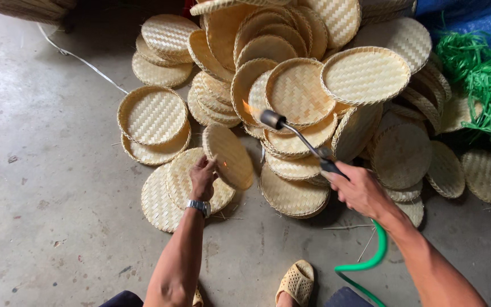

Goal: The person uses a blowtorch to apply heat to the surface of woven baskets. They pick up individual baskets from a pile, hold them with one hand, and move the flame across the surface with the other hand before placing them back down.

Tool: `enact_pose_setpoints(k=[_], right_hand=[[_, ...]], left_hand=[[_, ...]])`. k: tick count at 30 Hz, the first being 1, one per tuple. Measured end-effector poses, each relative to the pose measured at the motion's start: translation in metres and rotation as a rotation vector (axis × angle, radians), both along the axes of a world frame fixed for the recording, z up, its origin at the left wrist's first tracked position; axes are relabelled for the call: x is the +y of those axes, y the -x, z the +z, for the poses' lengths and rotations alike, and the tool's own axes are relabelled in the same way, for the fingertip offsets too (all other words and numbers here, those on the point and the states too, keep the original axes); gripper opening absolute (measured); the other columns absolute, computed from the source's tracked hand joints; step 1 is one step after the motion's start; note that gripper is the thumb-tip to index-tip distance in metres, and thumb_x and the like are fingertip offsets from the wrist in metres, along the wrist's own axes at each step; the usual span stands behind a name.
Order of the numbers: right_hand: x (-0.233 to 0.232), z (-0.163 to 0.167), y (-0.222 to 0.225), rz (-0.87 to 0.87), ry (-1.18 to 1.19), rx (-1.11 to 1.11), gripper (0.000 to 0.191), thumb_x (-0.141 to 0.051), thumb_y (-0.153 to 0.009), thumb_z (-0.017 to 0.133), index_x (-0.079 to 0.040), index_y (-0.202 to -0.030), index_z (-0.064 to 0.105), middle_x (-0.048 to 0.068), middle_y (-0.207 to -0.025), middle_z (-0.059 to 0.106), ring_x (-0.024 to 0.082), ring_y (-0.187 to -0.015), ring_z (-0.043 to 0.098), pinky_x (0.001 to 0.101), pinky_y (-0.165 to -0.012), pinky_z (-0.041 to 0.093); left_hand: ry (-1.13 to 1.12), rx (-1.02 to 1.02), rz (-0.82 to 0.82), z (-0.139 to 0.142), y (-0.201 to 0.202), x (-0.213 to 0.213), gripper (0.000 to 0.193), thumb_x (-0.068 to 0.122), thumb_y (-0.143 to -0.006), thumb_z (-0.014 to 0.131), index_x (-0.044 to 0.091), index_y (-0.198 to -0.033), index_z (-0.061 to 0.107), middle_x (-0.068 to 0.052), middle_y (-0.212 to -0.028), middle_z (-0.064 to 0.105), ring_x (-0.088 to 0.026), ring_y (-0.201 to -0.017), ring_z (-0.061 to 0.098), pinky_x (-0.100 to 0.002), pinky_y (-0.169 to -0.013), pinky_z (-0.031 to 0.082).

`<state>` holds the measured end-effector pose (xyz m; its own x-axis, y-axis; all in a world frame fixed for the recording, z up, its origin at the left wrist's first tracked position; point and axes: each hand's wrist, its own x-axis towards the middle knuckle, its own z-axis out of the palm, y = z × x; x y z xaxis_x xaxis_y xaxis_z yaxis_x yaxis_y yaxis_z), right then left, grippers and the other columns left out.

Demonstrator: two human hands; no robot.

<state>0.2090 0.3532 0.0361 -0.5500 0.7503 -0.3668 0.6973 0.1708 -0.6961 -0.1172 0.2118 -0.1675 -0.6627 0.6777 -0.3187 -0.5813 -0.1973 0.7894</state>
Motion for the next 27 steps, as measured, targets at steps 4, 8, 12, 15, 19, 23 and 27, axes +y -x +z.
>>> enact_pose_setpoints(k=[4,8,12,15,19,23,27], right_hand=[[-0.021,0.024,-0.043,0.009,-0.013,-0.062,0.027,-0.028,-0.097,0.06,-0.004,-0.098,0.072,0.002,-0.067,0.062,0.008,-0.051,0.055,0.0266,-0.04,0.045],[-0.046,0.034,-0.073,0.017,0.086,-0.01,0.024,-0.027,-0.095,0.06,-0.007,-0.101,0.073,0.001,-0.069,0.062,0.008,-0.051,0.053,0.0271,-0.04,0.044],[-0.075,0.035,-0.081,0.002,0.107,0.007,0.024,-0.028,-0.095,0.061,-0.006,-0.097,0.071,0.001,-0.069,0.061,0.009,-0.051,0.053,0.0278,-0.04,0.043],[-0.092,0.029,-0.074,0.096,0.052,-0.141,0.028,-0.031,-0.095,0.062,-0.004,-0.091,0.069,0.002,-0.069,0.063,0.009,-0.051,0.055,0.0278,-0.042,0.046],[-0.117,0.002,-0.061,0.197,0.121,-0.254,0.03,-0.033,-0.094,0.064,-0.004,-0.086,0.066,0.003,-0.063,0.061,0.013,-0.049,0.057,0.0312,-0.043,0.046],[-0.147,-0.045,-0.049,0.217,0.093,-0.227,0.035,-0.032,-0.096,0.064,0.0,-0.082,0.061,0.009,-0.056,0.057,0.018,-0.046,0.057,0.0363,-0.044,0.046],[-0.167,-0.081,-0.05,0.339,0.108,-0.254,0.031,-0.033,-0.094,0.063,-0.005,-0.083,0.069,0.007,-0.056,0.063,0.018,-0.045,0.061,0.0363,-0.045,0.049]], left_hand=[[0.225,0.661,-0.022,0.036,-0.026,-0.035,0.022,0.019,-0.1,0.076,0.0,-0.111,0.072,-0.006,-0.085,0.061,-0.018,-0.074,0.054,-0.037,-0.063,0.045],[0.359,1.308,-0.035,0.063,-0.072,-0.072,0.026,0.016,-0.095,0.073,0.012,-0.121,0.071,-0.008,-0.09,0.064,-0.025,-0.083,0.062,-0.04,-0.072,0.051],[0.552,1.589,-0.352,0.056,-0.086,-0.101,0.063,0.024,-0.07,0.078,0.015,-0.13,0.063,-0.011,-0.101,0.064,-0.033,-0.095,0.06,-0.049,-0.08,0.047],[0.719,1.606,-0.509,0.029,-0.086,-0.128,0.05,0.011,-0.091,0.058,0.011,-0.14,0.055,-0.012,-0.105,0.064,-0.032,-0.106,0.06,-0.048,-0.09,0.048],[0.777,1.865,-0.299,0.005,-0.084,-0.161,0.023,0.015,-0.087,0.058,0.011,-0.11,0.062,-0.012,-0.109,0.066,-0.032,-0.107,0.062,-0.054,-0.095,0.046],[0.693,1.652,-0.421,0.045,-0.035,-0.163,0.031,0.034,-0.092,0.068,0.006,-0.104,0.062,-0.019,-0.1,0.069,-0.038,-0.09,0.067,-0.049,-0.076,0.057],[0.813,2.051,-0.591,0.141,0.018,-0.167,0.058,0.058,-0.096,0.064,0.004,-0.117,0.062,-0.016,-0.091,0.067,-0.028,-0.077,0.066,-0.041,-0.066,0.056]])
